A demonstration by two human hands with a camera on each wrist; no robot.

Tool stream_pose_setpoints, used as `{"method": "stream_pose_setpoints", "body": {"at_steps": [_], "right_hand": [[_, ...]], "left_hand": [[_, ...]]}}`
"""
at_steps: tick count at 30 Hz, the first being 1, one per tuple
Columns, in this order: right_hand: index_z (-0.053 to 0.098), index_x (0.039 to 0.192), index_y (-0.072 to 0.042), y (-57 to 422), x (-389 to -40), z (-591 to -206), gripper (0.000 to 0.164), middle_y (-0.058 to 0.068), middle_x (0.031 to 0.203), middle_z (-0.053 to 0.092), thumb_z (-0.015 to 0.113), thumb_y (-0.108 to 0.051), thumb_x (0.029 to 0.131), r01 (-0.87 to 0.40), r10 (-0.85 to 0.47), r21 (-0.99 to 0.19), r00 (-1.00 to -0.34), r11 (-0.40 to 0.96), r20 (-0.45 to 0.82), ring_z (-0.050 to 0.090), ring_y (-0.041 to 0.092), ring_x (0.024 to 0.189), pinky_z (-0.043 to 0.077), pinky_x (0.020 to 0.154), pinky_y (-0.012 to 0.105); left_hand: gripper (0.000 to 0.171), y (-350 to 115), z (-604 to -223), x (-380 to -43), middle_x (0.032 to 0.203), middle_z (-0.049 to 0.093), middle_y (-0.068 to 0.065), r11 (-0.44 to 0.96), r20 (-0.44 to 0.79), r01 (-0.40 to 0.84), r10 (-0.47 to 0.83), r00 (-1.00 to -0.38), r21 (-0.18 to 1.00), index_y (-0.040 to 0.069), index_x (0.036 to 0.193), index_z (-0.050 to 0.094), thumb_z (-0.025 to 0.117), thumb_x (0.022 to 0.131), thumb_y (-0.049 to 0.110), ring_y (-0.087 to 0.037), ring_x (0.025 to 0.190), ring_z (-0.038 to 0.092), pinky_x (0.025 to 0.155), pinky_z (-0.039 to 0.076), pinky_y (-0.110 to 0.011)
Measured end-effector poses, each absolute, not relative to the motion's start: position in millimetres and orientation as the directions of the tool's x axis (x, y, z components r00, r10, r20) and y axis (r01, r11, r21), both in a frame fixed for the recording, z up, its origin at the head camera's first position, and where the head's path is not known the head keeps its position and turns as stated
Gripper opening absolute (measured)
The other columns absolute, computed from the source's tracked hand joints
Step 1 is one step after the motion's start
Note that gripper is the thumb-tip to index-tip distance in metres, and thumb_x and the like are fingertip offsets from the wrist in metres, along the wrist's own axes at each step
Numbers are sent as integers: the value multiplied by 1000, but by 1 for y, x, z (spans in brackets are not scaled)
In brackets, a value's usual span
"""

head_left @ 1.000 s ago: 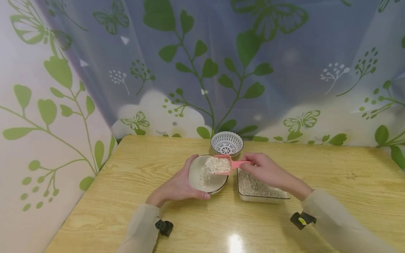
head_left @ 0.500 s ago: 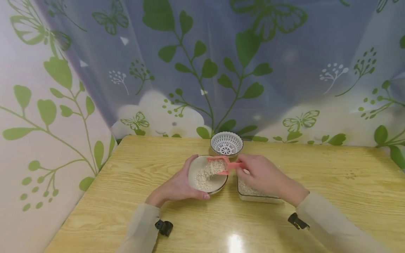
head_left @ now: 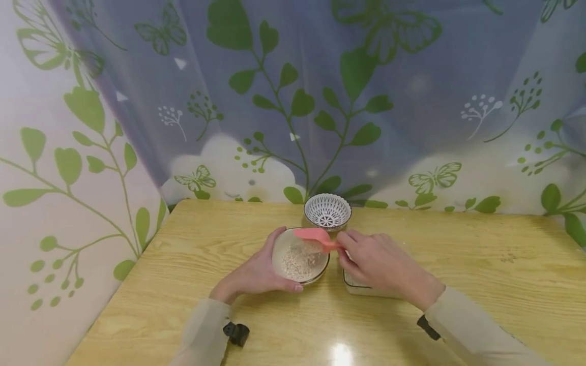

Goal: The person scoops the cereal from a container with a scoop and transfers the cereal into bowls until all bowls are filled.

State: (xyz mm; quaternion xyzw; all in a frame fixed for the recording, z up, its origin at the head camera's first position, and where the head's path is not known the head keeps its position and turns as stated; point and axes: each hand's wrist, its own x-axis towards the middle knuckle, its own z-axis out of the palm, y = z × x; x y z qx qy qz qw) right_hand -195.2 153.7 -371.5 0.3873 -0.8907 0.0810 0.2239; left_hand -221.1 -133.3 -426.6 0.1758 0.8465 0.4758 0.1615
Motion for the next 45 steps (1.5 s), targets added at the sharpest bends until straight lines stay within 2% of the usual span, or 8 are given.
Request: {"method": "stream_pose_setpoints", "body": {"at_steps": [8,16,19,22,25,29,33,45], "right_hand": [[52,88,-13,158,-198,-374,10,-6,69,43,60,-14,93,-744,-726,220,-468,631,504,26,-1,51,18,43,12],[47,86,-12,160,-198,-376,31,-4,68,39,24,-21,105,-711,-764,357,-396,606,509,23,2,50,15,44,14],[48,86,-12,159,-198,-375,25,-4,68,40,31,-19,104,-713,-761,348,-402,609,510,24,2,49,16,43,15],[52,89,-12,159,-196,-374,10,-5,70,46,52,-15,98,-733,-727,242,-463,636,507,27,1,51,21,43,14],[59,95,-13,158,-192,-372,6,-9,71,50,65,-13,94,-731,-649,21,-592,682,477,30,-1,53,27,45,14],[64,102,-14,161,-188,-368,6,-12,66,45,60,-12,98,-632,-517,-343,-771,695,372,31,-2,54,30,47,16],[66,104,-12,168,-187,-366,11,-11,61,41,56,-10,101,-502,-426,-603,-861,620,279,32,-2,51,28,45,18],[66,105,-4,212,-182,-364,21,2,71,48,55,-22,106,-268,-268,-804,-953,531,140,32,6,51,30,43,24]], "left_hand": [[137,-133,-427,-221,154,44,-17,472,-100,147,459,-883,869,27,164,5,97,64,35,-34,135,50,114,42,-60],[138,-133,-424,-220,157,41,-17,471,-102,144,460,-882,870,26,165,3,97,64,34,-35,138,48,116,39,-60],[138,-133,-424,-220,157,42,-16,475,-99,148,457,-884,867,26,165,4,97,63,34,-34,138,49,116,39,-61],[138,-132,-425,-220,155,44,-16,487,-96,153,448,-889,860,25,165,6,98,62,35,-33,136,50,115,41,-60],[138,-133,-425,-219,153,47,-16,501,-93,156,438,-894,851,24,165,7,98,61,36,-32,134,52,112,44,-59],[138,-134,-424,-219,152,48,-15,510,-91,159,430,-898,845,24,165,9,98,61,37,-32,132,53,111,45,-58],[137,-135,-422,-219,154,47,-15,518,-88,160,421,-903,840,23,165,10,98,61,38,-32,134,52,112,44,-59],[134,-139,-420,-223,155,45,-15,505,-76,181,447,-891,844,17,165,10,97,65,37,-33,137,50,117,39,-60]]}}
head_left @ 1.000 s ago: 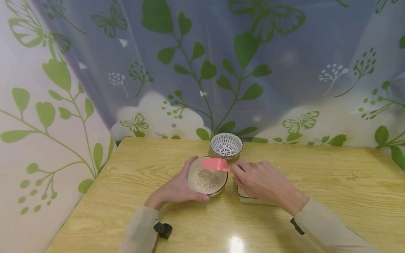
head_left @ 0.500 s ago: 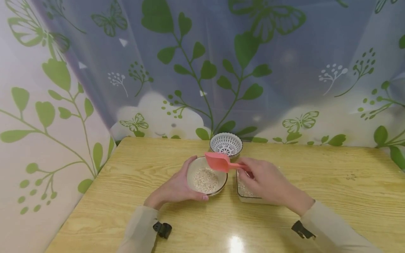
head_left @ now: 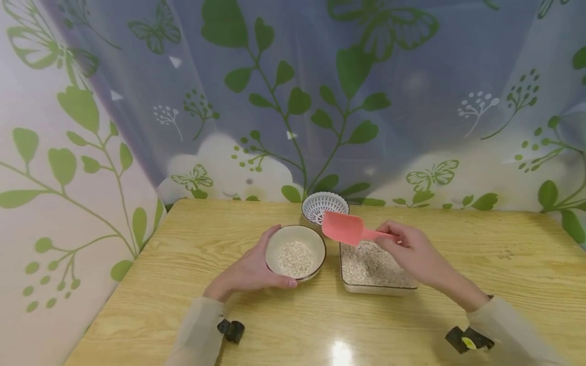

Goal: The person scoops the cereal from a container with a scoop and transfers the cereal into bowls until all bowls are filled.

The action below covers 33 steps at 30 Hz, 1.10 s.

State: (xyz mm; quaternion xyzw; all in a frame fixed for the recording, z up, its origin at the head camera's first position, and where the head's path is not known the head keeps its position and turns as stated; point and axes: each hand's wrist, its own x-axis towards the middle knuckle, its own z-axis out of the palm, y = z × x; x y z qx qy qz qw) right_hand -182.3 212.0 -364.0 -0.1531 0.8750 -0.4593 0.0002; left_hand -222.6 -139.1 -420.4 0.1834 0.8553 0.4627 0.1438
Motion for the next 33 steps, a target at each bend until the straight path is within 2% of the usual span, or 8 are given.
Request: {"method": "stream_pose_setpoints", "body": {"at_steps": [6,11,16,20,28,30,33], "right_hand": [[61,107,5,242,-178,-365,27,-7,60,36,51,-19,108,-176,-296,-890,-954,421,48,26,9,46,28,38,29],[58,104,8,259,-175,-366,24,-8,55,32,50,-14,106,-103,-333,-925,-943,366,-27,20,16,44,23,37,34],[59,102,7,269,-174,-371,20,-8,54,28,51,-11,104,-29,-385,-935,-915,354,-118,13,22,45,17,38,35],[60,103,6,274,-175,-374,20,-8,53,26,50,-12,103,11,-396,-923,-902,385,-175,11,18,45,15,39,33],[59,92,3,282,-175,-371,21,-8,54,23,49,-14,101,83,-308,-865,-914,494,-263,13,10,47,18,41,24],[59,91,2,284,-175,-369,21,-8,54,24,49,-15,100,97,-278,-842,-919,530,-281,15,8,47,20,41,23],[60,93,2,287,-174,-367,22,-8,55,26,48,-16,100,101,-247,-807,-923,583,-294,17,8,47,22,42,23]], "left_hand": [[134,-139,-412,-221,163,31,-18,587,-61,258,468,-882,768,15,165,9,94,67,48,-36,144,42,120,34,-62],[132,-133,-398,-214,161,30,-17,679,-18,321,442,-897,660,19,165,13,90,66,58,-35,142,40,114,41,-62],[128,-122,-386,-207,161,32,-16,742,100,414,429,-898,528,18,164,20,88,65,62,-38,145,37,113,42,-63],[123,-111,-378,-203,160,36,-20,728,180,494,469,-865,475,13,163,25,88,68,59,-40,145,38,115,40,-62],[113,-70,-372,-183,158,42,-12,695,252,589,534,-807,412,17,163,24,80,77,65,-32,145,42,119,40,-53],[111,-57,-373,-176,158,43,-9,685,255,600,545,-798,413,18,163,24,78,79,65,-29,145,43,118,42,-50],[110,-38,-375,-165,160,39,-4,662,222,574,542,-811,482,22,164,21,77,80,65,-23,145,42,115,47,-46]]}}
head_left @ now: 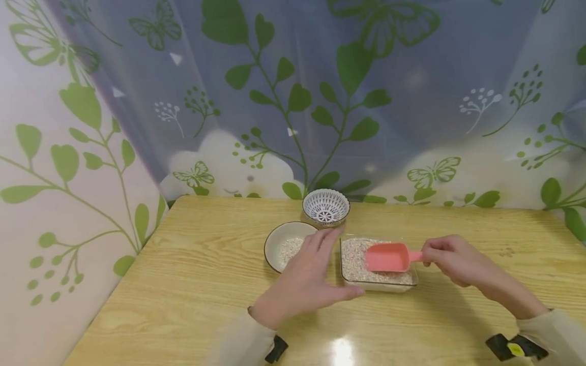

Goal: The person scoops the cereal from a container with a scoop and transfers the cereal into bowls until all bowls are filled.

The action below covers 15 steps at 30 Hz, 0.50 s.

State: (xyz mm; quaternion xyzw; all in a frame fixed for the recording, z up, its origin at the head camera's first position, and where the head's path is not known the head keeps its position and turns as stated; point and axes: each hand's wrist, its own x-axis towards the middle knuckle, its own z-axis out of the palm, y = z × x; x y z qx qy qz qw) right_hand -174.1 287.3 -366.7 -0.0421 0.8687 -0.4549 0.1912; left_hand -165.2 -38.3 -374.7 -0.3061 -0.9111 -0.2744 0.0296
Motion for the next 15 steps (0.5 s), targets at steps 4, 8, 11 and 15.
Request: {"method": "stream_pose_setpoints", "body": {"at_steps": [4,8,11,15], "right_hand": [[60,95,1,293,-173,-365,23,-8,55,26,47,-18,101,104,-220,-771,-927,629,-304,17,8,47,23,42,25],[61,96,1,297,-172,-365,24,-8,54,25,47,-18,101,99,-215,-760,-929,642,-302,17,8,47,23,41,26],[61,95,1,300,-173,-365,24,-8,54,25,47,-18,101,99,-217,-758,-927,644,-306,17,8,47,23,41,25],[60,94,1,305,-174,-363,25,-8,54,25,46,-18,102,100,-224,-754,-922,649,-315,16,8,47,23,41,25]], "left_hand": [[108,-18,-380,-158,163,32,1,632,153,500,521,-840,591,29,164,16,77,82,64,-20,146,38,112,48,-48],[108,-2,-387,-157,166,25,1,592,119,446,508,-853,671,31,164,14,78,83,59,-20,149,32,113,47,-50],[108,7,-393,-159,166,23,1,572,109,417,494,-863,707,31,164,13,80,82,57,-20,150,28,116,43,-52],[111,16,-400,-162,166,20,-1,572,112,391,461,-880,721,29,164,13,82,81,54,-20,151,24,119,38,-53]]}}
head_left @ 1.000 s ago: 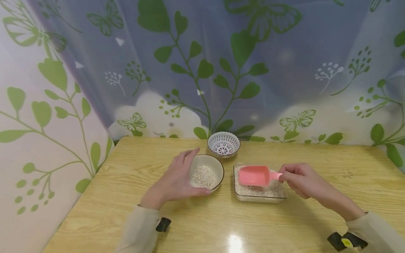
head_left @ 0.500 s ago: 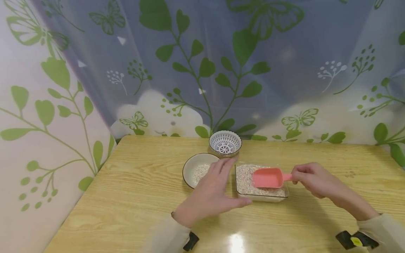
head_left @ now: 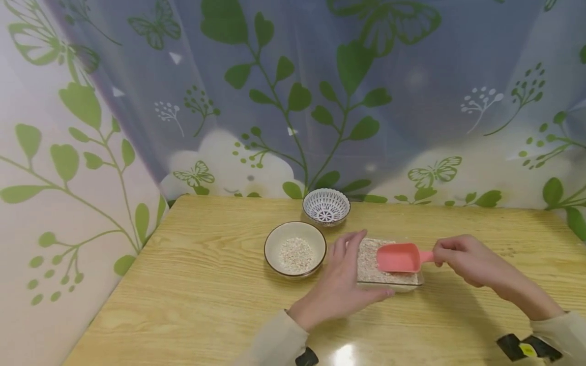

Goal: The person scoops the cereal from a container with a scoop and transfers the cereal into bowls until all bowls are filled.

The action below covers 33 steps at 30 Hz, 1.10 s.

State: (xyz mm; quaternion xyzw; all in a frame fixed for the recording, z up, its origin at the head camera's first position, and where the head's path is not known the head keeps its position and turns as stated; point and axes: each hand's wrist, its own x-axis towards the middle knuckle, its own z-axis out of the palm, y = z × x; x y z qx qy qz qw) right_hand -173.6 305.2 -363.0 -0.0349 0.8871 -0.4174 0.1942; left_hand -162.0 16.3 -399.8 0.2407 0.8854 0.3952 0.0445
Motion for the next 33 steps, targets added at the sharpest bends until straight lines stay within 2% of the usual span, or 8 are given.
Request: {"method": "stream_pose_setpoints", "body": {"at_steps": [4,8,14,19,26,33], "right_hand": [[60,93,1,310,-174,-362,24,-9,54,24,45,-17,101,90,-230,-748,-922,657,-313,17,7,47,24,41,24],[60,93,0,314,-172,-361,23,-9,54,24,45,-16,100,105,-218,-738,-920,667,-327,17,7,46,24,41,23],[63,94,-4,316,-170,-350,25,-8,58,24,44,-19,102,57,-199,-652,-929,756,-312,19,8,50,26,46,26],[61,85,-12,316,-167,-338,23,-6,65,27,45,-18,100,-26,-172,-534,-959,845,-225,21,8,55,23,53,29],[57,76,-15,309,-165,-324,28,-7,60,32,49,-24,101,-67,-145,-404,-975,913,-167,26,8,53,24,53,28],[40,68,-17,292,-161,-314,38,-7,58,28,53,-32,101,-99,-142,-303,-982,948,-125,24,10,54,20,55,27]], "left_hand": [[118,22,-406,-169,168,16,-6,554,88,332,420,-903,764,24,164,12,87,77,50,-25,152,24,119,39,-53],[128,27,-411,-177,168,17,-8,548,-17,215,387,-922,808,26,165,8,91,72,51,-30,154,26,117,40,-56],[139,32,-415,-183,171,18,-12,571,-152,88,360,-920,816,29,165,1,95,66,51,-39,157,17,122,31,-60],[142,33,-421,-188,170,23,-10,553,-173,54,350,-921,832,31,165,-1,97,63,47,-35,156,22,122,33,-56],[144,33,-422,-195,171,21,-6,562,-191,56,372,-908,825,41,163,-4,98,61,49,-31,156,25,120,36,-58],[150,30,-421,-195,170,20,-14,580,-235,30,376,-896,814,42,162,-14,97,61,51,-33,155,27,119,38,-56]]}}
